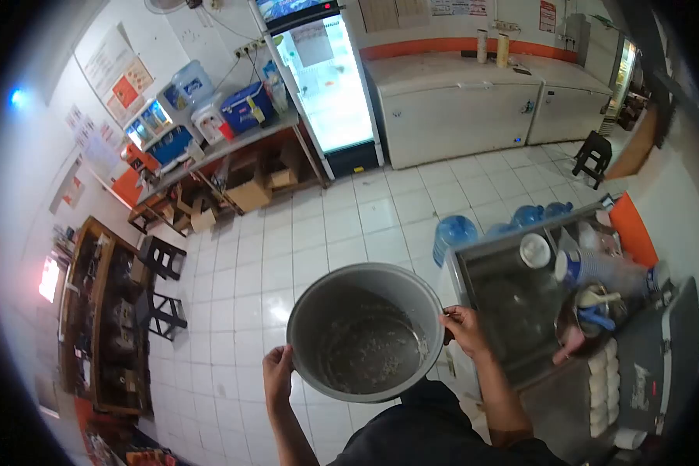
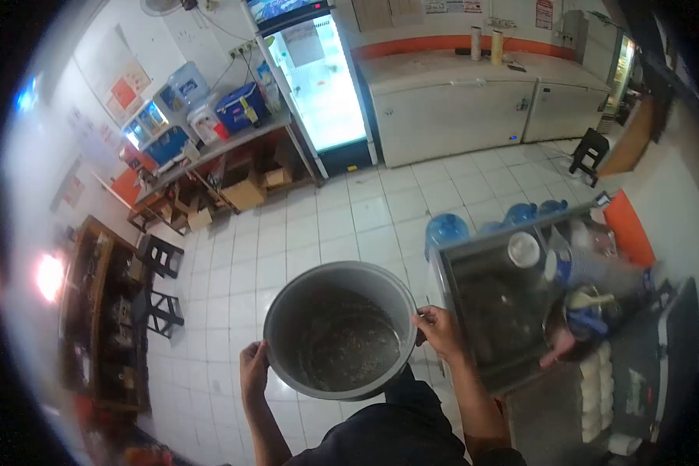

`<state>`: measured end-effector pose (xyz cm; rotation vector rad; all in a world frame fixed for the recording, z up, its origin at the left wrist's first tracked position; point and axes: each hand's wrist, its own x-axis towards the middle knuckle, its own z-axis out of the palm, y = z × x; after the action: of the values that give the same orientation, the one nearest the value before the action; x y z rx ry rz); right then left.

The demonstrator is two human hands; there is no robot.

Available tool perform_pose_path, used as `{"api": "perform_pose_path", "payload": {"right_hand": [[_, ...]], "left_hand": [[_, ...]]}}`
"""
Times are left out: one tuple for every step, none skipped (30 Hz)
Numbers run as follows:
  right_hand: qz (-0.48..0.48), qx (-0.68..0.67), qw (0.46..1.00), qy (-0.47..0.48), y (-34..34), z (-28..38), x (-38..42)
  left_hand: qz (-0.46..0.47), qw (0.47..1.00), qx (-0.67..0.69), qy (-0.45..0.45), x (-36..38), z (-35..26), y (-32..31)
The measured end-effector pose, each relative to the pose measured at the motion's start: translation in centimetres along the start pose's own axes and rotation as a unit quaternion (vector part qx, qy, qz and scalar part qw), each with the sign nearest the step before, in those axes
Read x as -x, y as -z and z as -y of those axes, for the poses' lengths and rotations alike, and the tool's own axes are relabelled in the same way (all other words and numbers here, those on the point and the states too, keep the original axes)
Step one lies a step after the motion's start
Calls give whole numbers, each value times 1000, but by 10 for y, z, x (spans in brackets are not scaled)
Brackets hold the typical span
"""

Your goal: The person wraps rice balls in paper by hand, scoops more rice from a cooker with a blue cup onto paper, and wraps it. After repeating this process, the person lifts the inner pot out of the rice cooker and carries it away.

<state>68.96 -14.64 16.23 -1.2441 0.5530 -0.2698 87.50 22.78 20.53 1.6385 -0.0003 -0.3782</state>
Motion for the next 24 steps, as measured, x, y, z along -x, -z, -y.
{"api": "perform_pose_path", "payload": {"right_hand": [[3,-9,1000,4,-7,1,-29],[4,-51,999,-15,-13,6,-62],[8,-92,995,-41,-17,11,-93],[29,-71,996,-37,-15,17,-120],[53,-81,995,-20,-17,20,-151],[71,-74,994,-30,-22,41,-176],[87,-56,994,-18,-29,71,-196],[101,-50,993,-29,-33,91,-221],[115,-63,991,-24,-39,115,-242],[123,-55,991,-24,-44,133,-264],[128,-48,990,-19,-44,149,-285],[126,-41,991,-26,-45,164,-306],[130,-16,991,-19,-46,178,-333],[132,8,991,-12,-43,188,-356],[124,14,992,-13,-39,195,-382],[91,22,996,-16,-35,200,-406],[52,28,998,-20,-31,205,-429],[33,28,999,-21,-24,207,-438],[-3,27,1000,-15,-15,209,-449],[-41,32,999,-6,-1,217,-461],[-70,41,997,2,12,221,-467],[-109,29,994,-4,24,223,-473],[-153,11,988,-8,38,229,-474],[-195,7,981,10,52,238,-472]], "left_hand": [[10,1000,-9,20,-26,-6,1],[-2,1000,-20,18,-53,-13,-3],[-18,999,-32,21,-72,-25,-14],[-24,994,-102,8,-89,-41,-21],[-39,996,-76,-12,-114,-47,-24],[-32,996,-86,-12,-134,-65,-30],[-52,993,-101,-23,-146,-92,-45],[-39,997,-66,-18,-170,-95,-44],[-39,998,-39,-16,-192,-103,-46],[-41,999,19,-15,-212,-111,-55],[-35,998,57,-15,-232,-112,-62],[-41,998,37,-11,-250,-123,-74],[-43,999,17,-8,-276,-134,-89],[-12,999,31,-12,-308,-130,-96],[-5,999,35,-9,-344,-124,-108],[24,999,37,-1,-381,-121,-121],[58,998,36,8,-418,-119,-134],[103,994,20,14,-441,-124,-149],[126,992,16,21,-466,-129,-165],[155,987,-7,35,-494,-134,-187],[188,981,-26,42,-521,-141,-216],[203,978,-11,46,-546,-150,-244],[230,971,-16,70,-574,-154,-270],[281,956,-23,78,-597,-163,-300]]}}
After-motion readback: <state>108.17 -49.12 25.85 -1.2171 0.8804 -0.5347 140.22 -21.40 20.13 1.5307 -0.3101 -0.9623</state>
